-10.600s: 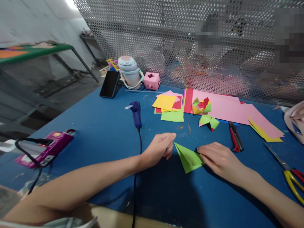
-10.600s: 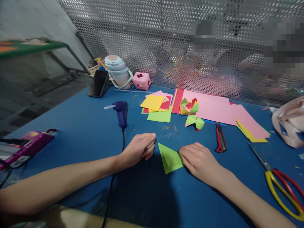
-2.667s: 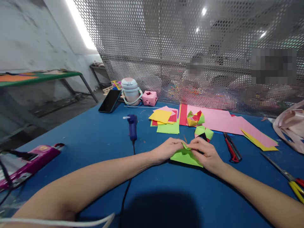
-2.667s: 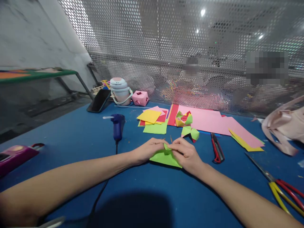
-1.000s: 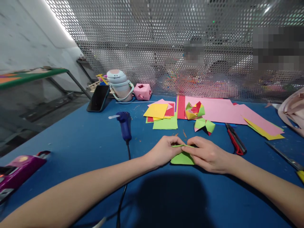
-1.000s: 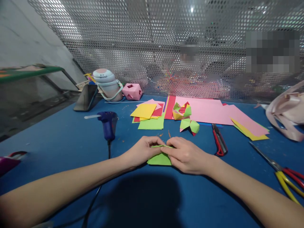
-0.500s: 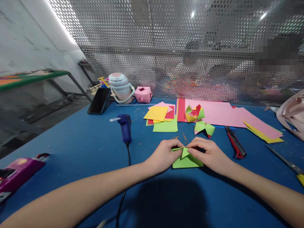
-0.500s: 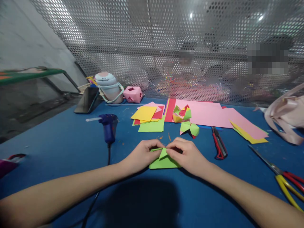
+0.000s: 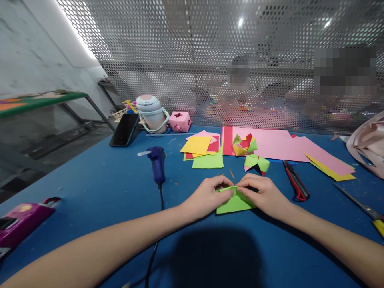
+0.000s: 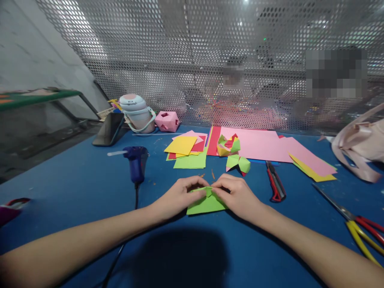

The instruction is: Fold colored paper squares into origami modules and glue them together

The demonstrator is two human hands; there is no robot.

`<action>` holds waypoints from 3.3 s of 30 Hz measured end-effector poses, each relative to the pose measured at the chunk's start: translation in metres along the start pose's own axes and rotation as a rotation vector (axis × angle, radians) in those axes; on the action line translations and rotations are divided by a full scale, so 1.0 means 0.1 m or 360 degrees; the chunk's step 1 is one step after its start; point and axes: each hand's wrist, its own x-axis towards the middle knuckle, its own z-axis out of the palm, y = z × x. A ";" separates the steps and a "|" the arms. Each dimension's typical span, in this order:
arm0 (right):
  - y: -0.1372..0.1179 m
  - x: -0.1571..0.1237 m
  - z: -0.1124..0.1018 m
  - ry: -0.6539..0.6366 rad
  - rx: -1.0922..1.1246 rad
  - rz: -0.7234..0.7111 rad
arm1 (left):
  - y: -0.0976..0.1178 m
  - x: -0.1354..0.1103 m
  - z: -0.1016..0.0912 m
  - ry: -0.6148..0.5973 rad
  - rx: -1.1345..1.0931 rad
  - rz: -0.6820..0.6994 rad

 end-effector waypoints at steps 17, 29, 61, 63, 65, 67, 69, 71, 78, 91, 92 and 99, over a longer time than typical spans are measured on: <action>-0.02 0.01 -0.01 0.0006 -0.0025 0.0049 | -0.09 0.10 -0.14 -0.0219 0.0114 0.0077; -0.01 0.01 -0.04 0.0028 -0.0138 -0.0147 | -0.03 0.05 -0.17 -0.0209 0.0505 0.0351; -0.07 0.02 -0.14 -0.0091 -0.0133 0.0050 | -0.10 0.03 -0.04 -0.0070 0.0392 0.0541; -0.08 0.02 -0.13 -0.0086 -0.0136 0.0076 | -0.11 0.03 -0.03 -0.0025 0.0437 0.0516; -0.08 0.01 -0.12 -0.0088 -0.0137 0.0029 | -0.11 0.03 -0.03 -0.0016 0.0474 0.0476; -0.09 0.00 -0.11 -0.0080 -0.0153 -0.0032 | -0.12 0.02 -0.02 -0.0033 0.0494 0.0447; -0.08 0.00 -0.10 -0.0047 -0.0175 -0.0091 | -0.12 0.02 -0.02 -0.0043 0.0496 0.0425; -0.06 0.01 -0.09 0.0003 -0.0191 -0.0143 | -0.11 0.02 -0.01 -0.0017 0.0479 0.0396; 0.00 0.02 -0.04 0.0246 -0.0285 -0.0004 | -0.14 0.04 0.03 0.0155 0.0104 0.0226; -0.15 0.02 0.00 0.0092 0.0095 0.0544 | -0.07 -0.01 0.01 -0.0094 0.0102 0.0083; -0.15 0.02 0.00 0.0096 0.0111 0.0545 | -0.06 -0.02 0.01 -0.0110 0.0113 0.0092; -0.20 0.01 0.00 0.0068 0.0227 0.0546 | -0.05 -0.05 0.01 -0.0136 0.0138 0.0106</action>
